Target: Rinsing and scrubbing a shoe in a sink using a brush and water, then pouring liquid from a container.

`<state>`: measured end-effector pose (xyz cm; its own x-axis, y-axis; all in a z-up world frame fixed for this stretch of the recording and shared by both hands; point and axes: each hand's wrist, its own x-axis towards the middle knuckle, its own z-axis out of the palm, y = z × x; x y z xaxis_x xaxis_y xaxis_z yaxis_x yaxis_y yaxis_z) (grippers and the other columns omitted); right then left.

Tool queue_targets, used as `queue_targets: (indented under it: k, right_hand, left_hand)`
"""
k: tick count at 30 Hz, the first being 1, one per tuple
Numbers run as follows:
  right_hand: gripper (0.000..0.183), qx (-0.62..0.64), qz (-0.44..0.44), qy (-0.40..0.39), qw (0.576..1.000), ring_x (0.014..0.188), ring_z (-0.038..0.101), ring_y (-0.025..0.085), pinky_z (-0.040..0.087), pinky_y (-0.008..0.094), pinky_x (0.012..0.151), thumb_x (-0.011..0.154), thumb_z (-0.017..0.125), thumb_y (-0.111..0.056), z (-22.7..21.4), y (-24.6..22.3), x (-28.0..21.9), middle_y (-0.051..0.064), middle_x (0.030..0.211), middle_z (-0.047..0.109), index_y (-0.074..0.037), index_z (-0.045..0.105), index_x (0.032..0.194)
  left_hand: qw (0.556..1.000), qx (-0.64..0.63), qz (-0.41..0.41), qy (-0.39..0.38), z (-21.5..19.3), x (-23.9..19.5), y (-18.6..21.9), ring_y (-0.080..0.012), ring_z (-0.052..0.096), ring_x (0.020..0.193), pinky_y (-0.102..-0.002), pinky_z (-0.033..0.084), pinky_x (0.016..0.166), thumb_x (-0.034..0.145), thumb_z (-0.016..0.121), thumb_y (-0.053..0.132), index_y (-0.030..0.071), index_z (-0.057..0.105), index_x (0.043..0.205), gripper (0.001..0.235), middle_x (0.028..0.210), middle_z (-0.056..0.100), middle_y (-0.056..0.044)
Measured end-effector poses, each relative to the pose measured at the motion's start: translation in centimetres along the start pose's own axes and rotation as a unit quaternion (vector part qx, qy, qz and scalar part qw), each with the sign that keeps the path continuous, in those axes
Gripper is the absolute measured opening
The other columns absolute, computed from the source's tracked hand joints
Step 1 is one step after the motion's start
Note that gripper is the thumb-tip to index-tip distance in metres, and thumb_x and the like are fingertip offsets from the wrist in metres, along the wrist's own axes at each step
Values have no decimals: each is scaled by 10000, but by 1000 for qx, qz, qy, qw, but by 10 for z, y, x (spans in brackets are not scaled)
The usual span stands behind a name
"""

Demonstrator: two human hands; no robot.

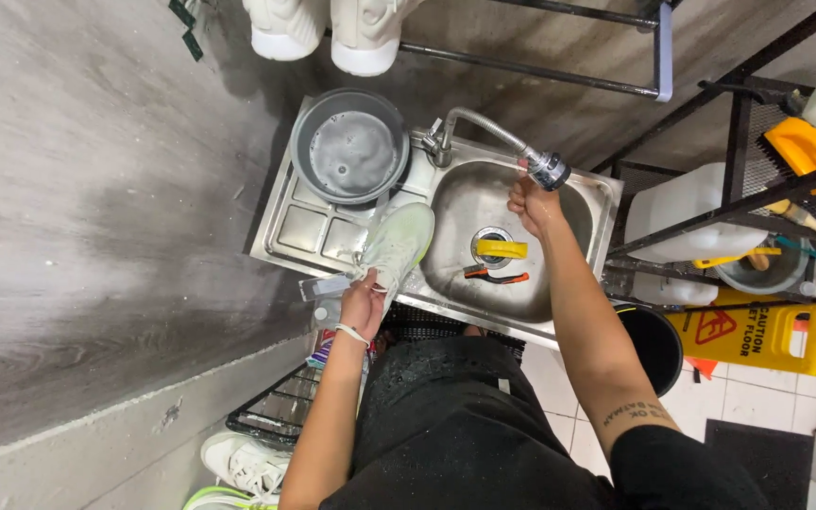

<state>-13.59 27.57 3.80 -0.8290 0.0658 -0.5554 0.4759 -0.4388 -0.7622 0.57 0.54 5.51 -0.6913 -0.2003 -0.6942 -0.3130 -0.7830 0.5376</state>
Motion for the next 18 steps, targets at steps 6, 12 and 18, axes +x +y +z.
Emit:
queue_targets:
  k: [6,12,18]
  right_hand:
    - [238,52,68,-38,996,494,259,94,267,237,470,886,398,-298,-36,22,31,-70,597,245,-208,353,670]
    - [227,-158,103,-49,981,342,143,29,126,149,285,868,358,-133,-68,-10,11,-108,496,171,-188,340,648]
    - [294,-632,-223,86,737,853,580,406,442,463,755,914,438,-220,3,-136,-78,221,826,618,-6,638,944]
  left_hand:
    - [1000,5,-15,1,0,0,5,-201,593,768,-333,520,760,827,612,53,24,465,775,159,743,534,-74]
    - [999,29,-17,-5,-7,13,-1,-208,592,762,-328,527,741,822,606,25,-4,482,807,128,745,529,-85]
    - [1000,25,4,5,-64,79,-40,-209,593,743,-342,528,741,812,629,29,-30,479,818,162,751,537,-116]
